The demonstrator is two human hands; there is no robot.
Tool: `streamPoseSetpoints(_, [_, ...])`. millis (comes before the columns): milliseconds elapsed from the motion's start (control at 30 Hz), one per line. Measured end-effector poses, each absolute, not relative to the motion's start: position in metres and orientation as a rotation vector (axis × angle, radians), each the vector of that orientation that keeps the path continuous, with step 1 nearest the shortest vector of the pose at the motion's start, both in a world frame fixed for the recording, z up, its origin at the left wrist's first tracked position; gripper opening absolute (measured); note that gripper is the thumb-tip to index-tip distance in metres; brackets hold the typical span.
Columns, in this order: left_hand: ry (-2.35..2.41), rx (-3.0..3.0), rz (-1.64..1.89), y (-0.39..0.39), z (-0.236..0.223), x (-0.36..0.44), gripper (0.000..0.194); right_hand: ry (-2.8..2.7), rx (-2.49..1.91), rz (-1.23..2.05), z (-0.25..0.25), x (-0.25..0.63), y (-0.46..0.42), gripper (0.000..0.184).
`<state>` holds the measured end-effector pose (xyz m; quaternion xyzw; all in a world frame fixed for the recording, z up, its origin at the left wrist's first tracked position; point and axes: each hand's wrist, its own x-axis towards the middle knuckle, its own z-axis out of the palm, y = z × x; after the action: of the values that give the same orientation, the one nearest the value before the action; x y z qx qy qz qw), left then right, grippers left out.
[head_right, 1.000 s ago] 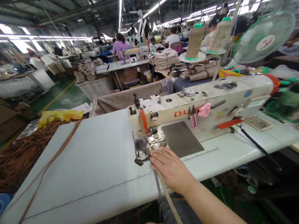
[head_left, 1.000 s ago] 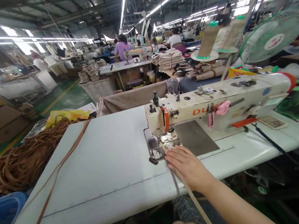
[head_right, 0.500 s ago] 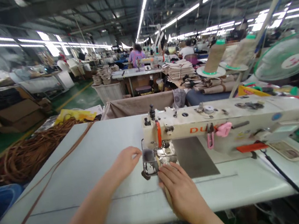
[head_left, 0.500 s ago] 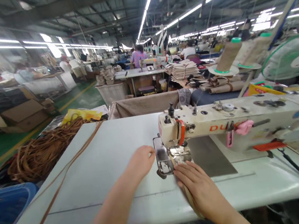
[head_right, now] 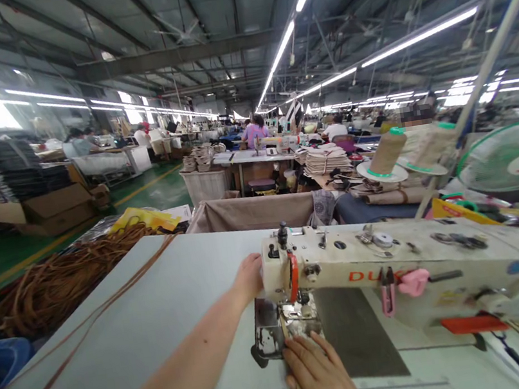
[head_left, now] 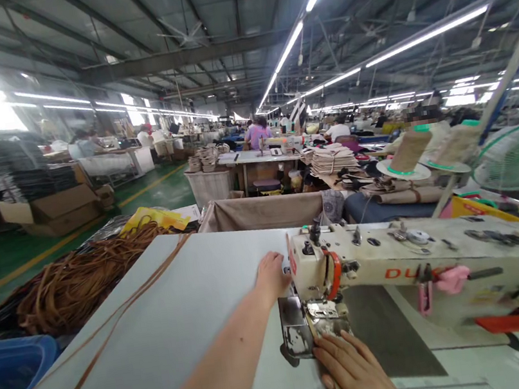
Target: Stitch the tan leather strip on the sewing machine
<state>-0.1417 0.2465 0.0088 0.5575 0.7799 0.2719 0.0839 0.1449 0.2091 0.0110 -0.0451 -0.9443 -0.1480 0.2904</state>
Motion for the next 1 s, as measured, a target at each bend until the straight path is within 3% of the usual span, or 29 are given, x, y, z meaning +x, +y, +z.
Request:
streamPoseSetpoints(267, [2.278,1.69,0.836,0.267,0.011,-0.137,0.049,-2.441,-0.046,-0.534,-0.002,0.142,0.22,0.029])
streamPoseSetpoints(600, [2.494,1.344,0.95,0.261,0.018,-0.132,0.032,-2.383,0.022,-0.597,-0.003,0.137,0.226,0.031])
streamPoseSetpoints(767, [2.508,1.036,1.187,0.251,0.021,-0.143,0.005,-2.373,0.019,-0.557,0.001,0.138,0.224,0.03])
streamPoseSetpoints(1000, [1.956,0.685,1.707,0.228,0.025,-0.17,0.011,-2.58,-0.248,-0.229,0.018,0.144,0.192,0.034])
